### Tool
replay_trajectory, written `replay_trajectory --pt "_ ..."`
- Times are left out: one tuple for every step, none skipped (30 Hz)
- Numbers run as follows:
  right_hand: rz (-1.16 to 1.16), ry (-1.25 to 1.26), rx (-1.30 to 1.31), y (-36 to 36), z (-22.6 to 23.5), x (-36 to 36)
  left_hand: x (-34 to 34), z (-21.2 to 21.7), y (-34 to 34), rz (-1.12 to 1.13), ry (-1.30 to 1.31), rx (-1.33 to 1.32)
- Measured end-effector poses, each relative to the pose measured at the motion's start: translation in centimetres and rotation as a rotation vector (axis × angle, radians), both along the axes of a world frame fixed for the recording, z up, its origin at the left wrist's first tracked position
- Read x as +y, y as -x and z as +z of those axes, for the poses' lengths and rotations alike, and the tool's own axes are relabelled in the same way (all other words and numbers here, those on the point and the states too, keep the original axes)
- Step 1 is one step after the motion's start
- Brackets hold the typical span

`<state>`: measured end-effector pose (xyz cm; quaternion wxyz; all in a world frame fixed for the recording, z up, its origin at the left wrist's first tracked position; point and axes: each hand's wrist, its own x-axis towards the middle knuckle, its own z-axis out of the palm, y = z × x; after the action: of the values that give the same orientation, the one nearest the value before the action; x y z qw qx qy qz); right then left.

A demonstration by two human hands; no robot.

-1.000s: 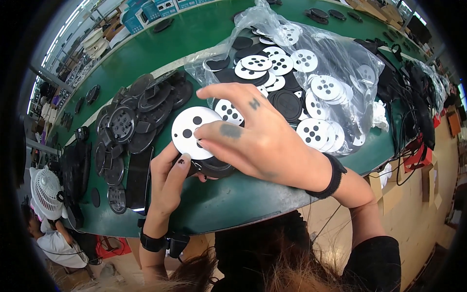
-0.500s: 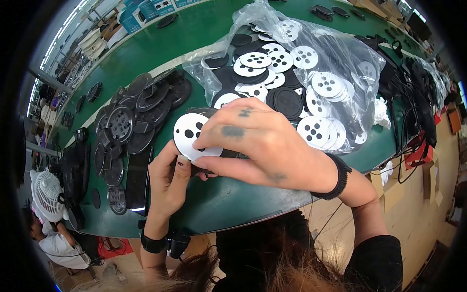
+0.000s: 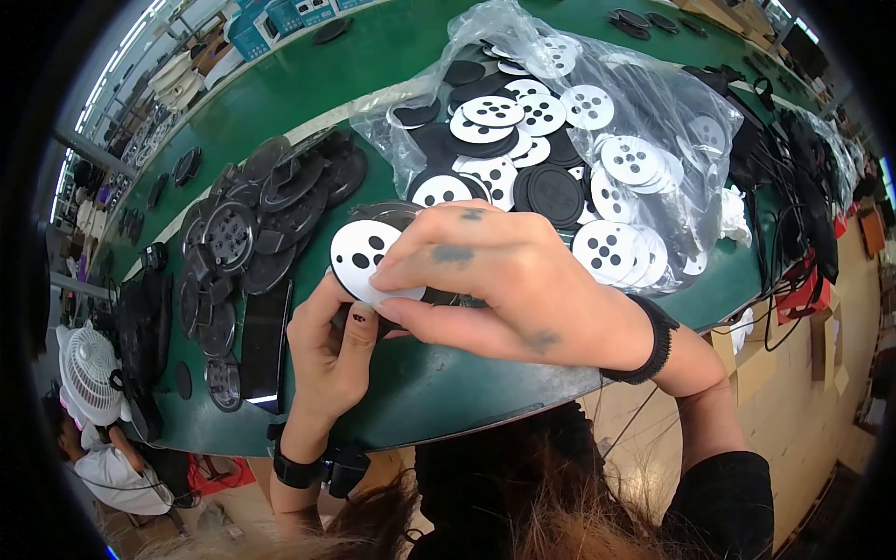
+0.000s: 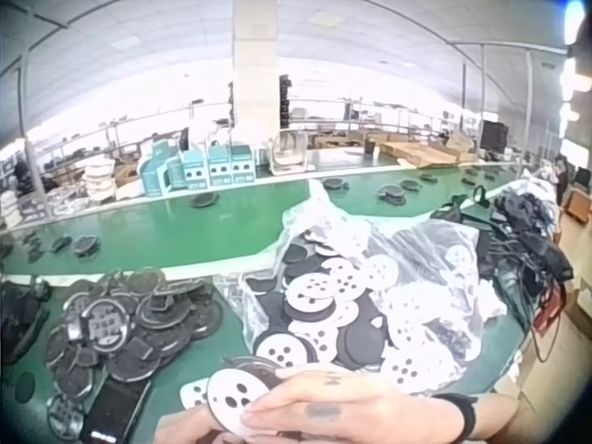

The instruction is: Assembling small plastic components by inserting white discs into black circular frames on a factory workbench.

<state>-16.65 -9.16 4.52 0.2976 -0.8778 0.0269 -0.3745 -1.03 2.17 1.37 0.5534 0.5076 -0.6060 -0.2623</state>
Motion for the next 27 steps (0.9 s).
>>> replay_trajectory --pt "0.001 -0.001 0.001 0.0 0.0 0.0 0.0 -0.1 0.0 0.001 -0.001 0.001" --pt "0.002 -0.013 0.006 0.0 0.0 0.0 0.1 -0.1 0.0 0.006 -0.008 0.009" --pt "0.002 -0.025 0.012 0.1 0.0 0.0 0.1 -0.2 0.0 0.01 -0.015 0.016" --pt "0.002 -0.026 0.012 0.2 0.0 0.0 0.1 -0.3 0.1 0.01 -0.015 0.017" --pt "-0.002 -0.037 0.064 0.3 0.1 0.1 0.0 -0.3 0.3 0.026 0.001 0.023" --pt "-0.006 -0.048 0.114 0.4 0.2 0.1 0.0 -0.4 0.3 0.042 0.019 0.028" --pt "-0.006 -0.048 0.114 0.4 0.2 0.1 0.0 -0.4 0.3 0.041 0.019 0.028" --pt "-0.013 -0.029 0.102 0.4 0.0 0.2 0.0 -0.5 0.1 0.044 0.025 -0.018" --pt "-0.018 -0.01 0.09 0.3 -0.1 0.2 -0.1 -0.5 0.1 0.048 0.03 -0.064" --pt "-0.018 -0.01 0.089 0.2 -0.2 0.2 -0.1 -0.6 0.1 0.048 0.03 -0.065" --pt "-0.005 0.045 0.046 0.0 -0.3 0.2 -0.1 -0.8 0.2 0.056 0.033 -0.048" --pt "0.004 0.101 0.003 -0.1 -0.4 0.2 -0.1 -0.8 0.3 0.062 0.037 -0.031" --pt "0.001 0.1 0.003 -0.1 -0.5 0.3 -0.1 -0.7 0.4 0.058 0.037 -0.032" --pt "-0.008 0.127 -0.02 -0.1 -0.6 0.4 -0.1 -0.5 0.4 0.073 0.026 -0.08" --pt "-0.014 0.153 -0.043 -0.2 -0.7 0.4 0.0 -0.3 0.3 0.089 0.015 -0.129" --pt "-0.016 0.152 -0.043 -0.3 -0.8 0.5 -0.1 -0.4 0.3 0.088 0.015 -0.13" --pt "-0.018 0.173 -0.061 -0.4 -0.9 0.5 -0.2 -0.4 0.2 0.084 0.056 -0.17" --pt "-0.02 0.193 -0.078 -0.4 -0.9 0.5 -0.3 -0.4 0.2 0.079 0.098 -0.208" --pt "-0.022 0.193 -0.077 -0.4 -1.0 0.5 -0.4 -0.4 0.2 0.078 0.098 -0.208" --pt "-0.03 0.202 -0.082 -0.4 -1.0 0.5 -0.5 -0.4 0.3 0.079 0.116 -0.219" --pt "-0.039 0.211 -0.086 -0.4 -1.1 0.5 -0.5 -0.4 0.3 0.079 0.133 -0.229" --pt "-0.041 0.21 -0.086 -0.3 -1.1 0.4 -0.4 -0.4 0.3 0.076 0.132 -0.229" --pt "-0.039 0.213 -0.09 -0.3 -1.2 0.3 -0.3 -0.3 0.3 0.075 0.089 -0.233" --pt "-0.036 0.216 -0.095 -0.4 -1.2 0.3 -0.2 -0.2 0.3 0.075 0.047 -0.238" --pt "-0.037 0.216 -0.096 -0.3 -1.1 0.4 -0.1 0.0 0.3 0.075 0.047 -0.239" --pt "-0.052 0.18 -0.058 -0.1 -0.9 0.5 -0.1 0.1 0.4 0.076 0.035 -0.206" --pt "-0.065 0.144 -0.021 -0.1 -0.9 0.6 -0.1 0.1 0.5 0.079 0.023 -0.172"
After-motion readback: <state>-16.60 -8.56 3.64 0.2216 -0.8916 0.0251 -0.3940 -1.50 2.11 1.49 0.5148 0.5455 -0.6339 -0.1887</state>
